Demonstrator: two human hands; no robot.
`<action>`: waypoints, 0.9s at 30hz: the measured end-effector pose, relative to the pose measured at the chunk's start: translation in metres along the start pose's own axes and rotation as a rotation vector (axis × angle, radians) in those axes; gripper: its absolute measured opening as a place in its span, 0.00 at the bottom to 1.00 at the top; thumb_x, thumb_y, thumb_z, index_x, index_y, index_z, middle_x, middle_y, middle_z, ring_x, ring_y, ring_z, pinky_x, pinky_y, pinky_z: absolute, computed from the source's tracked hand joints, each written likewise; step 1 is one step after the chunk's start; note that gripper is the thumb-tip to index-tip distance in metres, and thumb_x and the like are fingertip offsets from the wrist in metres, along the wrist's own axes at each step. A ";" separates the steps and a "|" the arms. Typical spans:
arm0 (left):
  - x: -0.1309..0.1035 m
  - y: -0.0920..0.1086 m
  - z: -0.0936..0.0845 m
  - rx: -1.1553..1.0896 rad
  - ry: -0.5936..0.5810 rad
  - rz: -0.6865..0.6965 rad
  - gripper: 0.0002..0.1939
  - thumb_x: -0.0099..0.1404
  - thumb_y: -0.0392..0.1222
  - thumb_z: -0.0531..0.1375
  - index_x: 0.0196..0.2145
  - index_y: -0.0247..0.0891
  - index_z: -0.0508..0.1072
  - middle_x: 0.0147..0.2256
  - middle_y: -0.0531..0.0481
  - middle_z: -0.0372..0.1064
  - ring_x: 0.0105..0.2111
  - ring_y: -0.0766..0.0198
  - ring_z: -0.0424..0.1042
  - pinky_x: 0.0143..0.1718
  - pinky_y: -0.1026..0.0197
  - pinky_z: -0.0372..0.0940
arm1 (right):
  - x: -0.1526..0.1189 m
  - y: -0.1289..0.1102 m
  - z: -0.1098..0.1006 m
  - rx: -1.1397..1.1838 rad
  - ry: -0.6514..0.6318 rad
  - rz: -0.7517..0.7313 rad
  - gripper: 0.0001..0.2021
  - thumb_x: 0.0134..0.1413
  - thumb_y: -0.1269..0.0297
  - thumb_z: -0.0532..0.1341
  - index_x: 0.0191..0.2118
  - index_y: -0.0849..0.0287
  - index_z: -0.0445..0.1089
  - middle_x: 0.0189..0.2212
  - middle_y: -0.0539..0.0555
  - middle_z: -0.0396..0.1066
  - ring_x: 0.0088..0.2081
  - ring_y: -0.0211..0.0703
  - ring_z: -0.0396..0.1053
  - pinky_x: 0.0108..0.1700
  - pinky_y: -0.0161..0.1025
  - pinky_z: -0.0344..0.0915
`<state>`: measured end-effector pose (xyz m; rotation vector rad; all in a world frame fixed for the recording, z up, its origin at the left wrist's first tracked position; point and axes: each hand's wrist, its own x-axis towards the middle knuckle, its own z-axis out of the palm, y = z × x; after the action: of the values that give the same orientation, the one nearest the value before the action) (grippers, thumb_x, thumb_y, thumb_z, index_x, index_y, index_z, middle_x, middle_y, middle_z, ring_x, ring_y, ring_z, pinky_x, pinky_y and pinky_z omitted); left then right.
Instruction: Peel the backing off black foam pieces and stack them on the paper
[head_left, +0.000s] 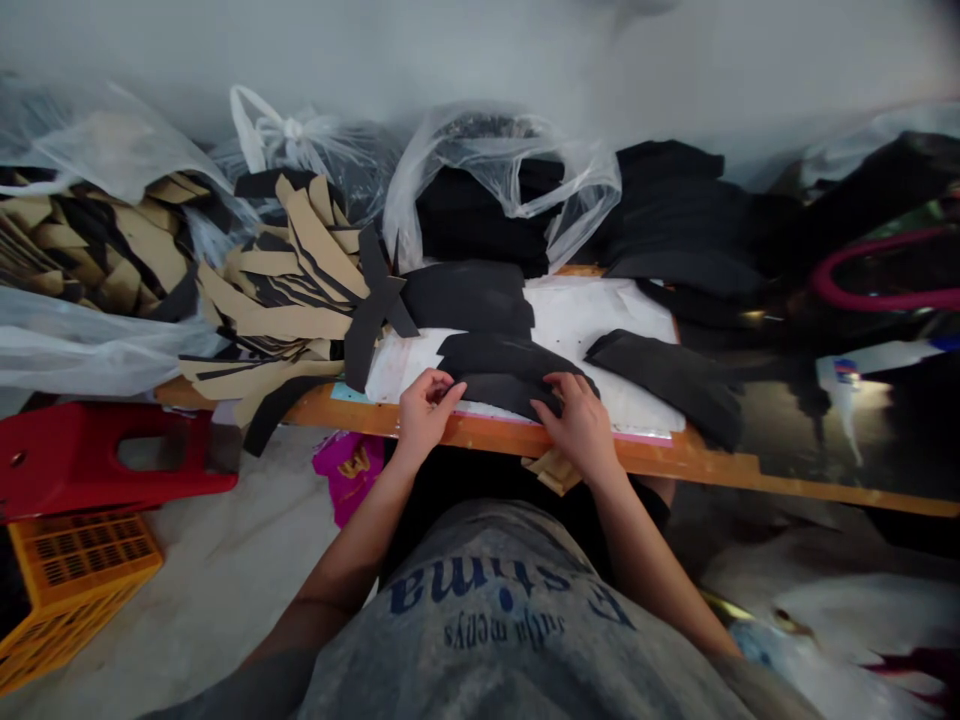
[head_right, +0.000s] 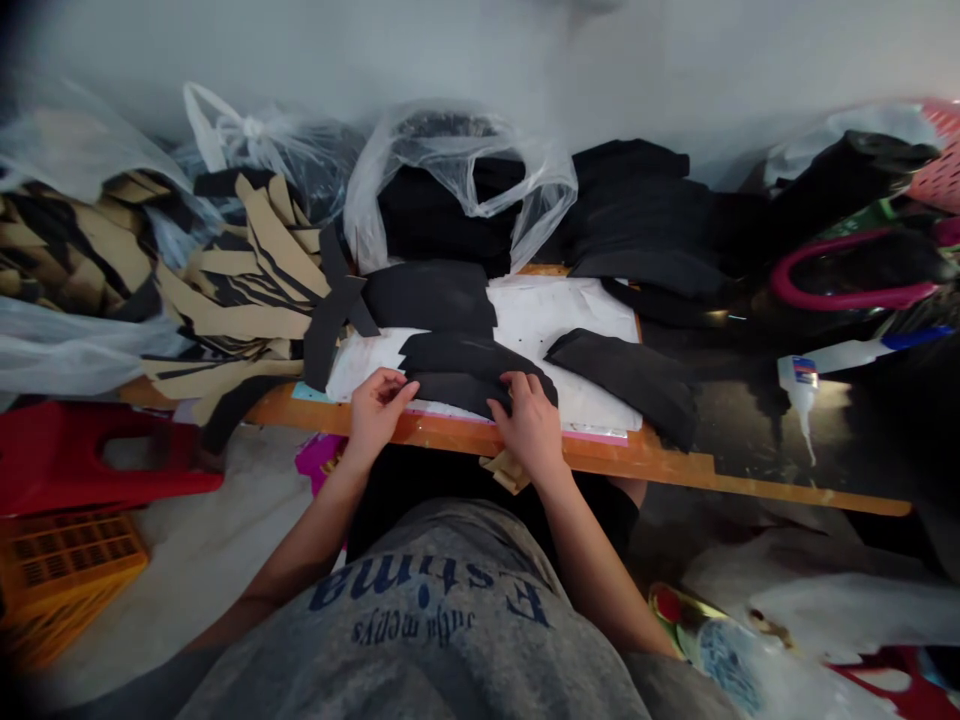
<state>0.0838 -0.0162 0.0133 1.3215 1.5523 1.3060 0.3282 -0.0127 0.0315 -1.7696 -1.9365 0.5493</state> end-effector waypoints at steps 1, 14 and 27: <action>0.000 0.002 -0.001 -0.035 -0.007 -0.009 0.13 0.62 0.51 0.67 0.32 0.40 0.70 0.26 0.56 0.66 0.26 0.68 0.67 0.29 0.65 0.64 | -0.001 0.002 -0.001 0.009 0.010 -0.001 0.13 0.57 0.61 0.64 0.48 0.57 0.71 0.45 0.60 0.71 0.40 0.52 0.73 0.38 0.44 0.68; -0.006 0.022 -0.003 -0.327 -0.020 -0.085 0.15 0.61 0.54 0.70 0.38 0.40 0.82 0.34 0.51 0.78 0.30 0.64 0.77 0.38 0.56 0.80 | -0.014 0.014 -0.019 0.299 -0.050 -0.126 0.10 0.57 0.59 0.63 0.43 0.57 0.72 0.35 0.55 0.74 0.34 0.47 0.72 0.37 0.42 0.67; -0.020 0.041 -0.032 -0.457 -0.356 0.180 0.11 0.63 0.36 0.69 0.43 0.39 0.75 0.38 0.45 0.83 0.49 0.56 0.81 0.46 0.59 0.77 | -0.047 0.016 -0.044 0.344 0.340 -0.275 0.07 0.58 0.74 0.62 0.37 0.56 0.77 0.38 0.54 0.73 0.24 0.34 0.64 0.22 0.34 0.57</action>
<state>0.0689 -0.0451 0.0589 1.3235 0.8465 1.3436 0.3698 -0.0584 0.0551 -1.2654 -1.6906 0.4216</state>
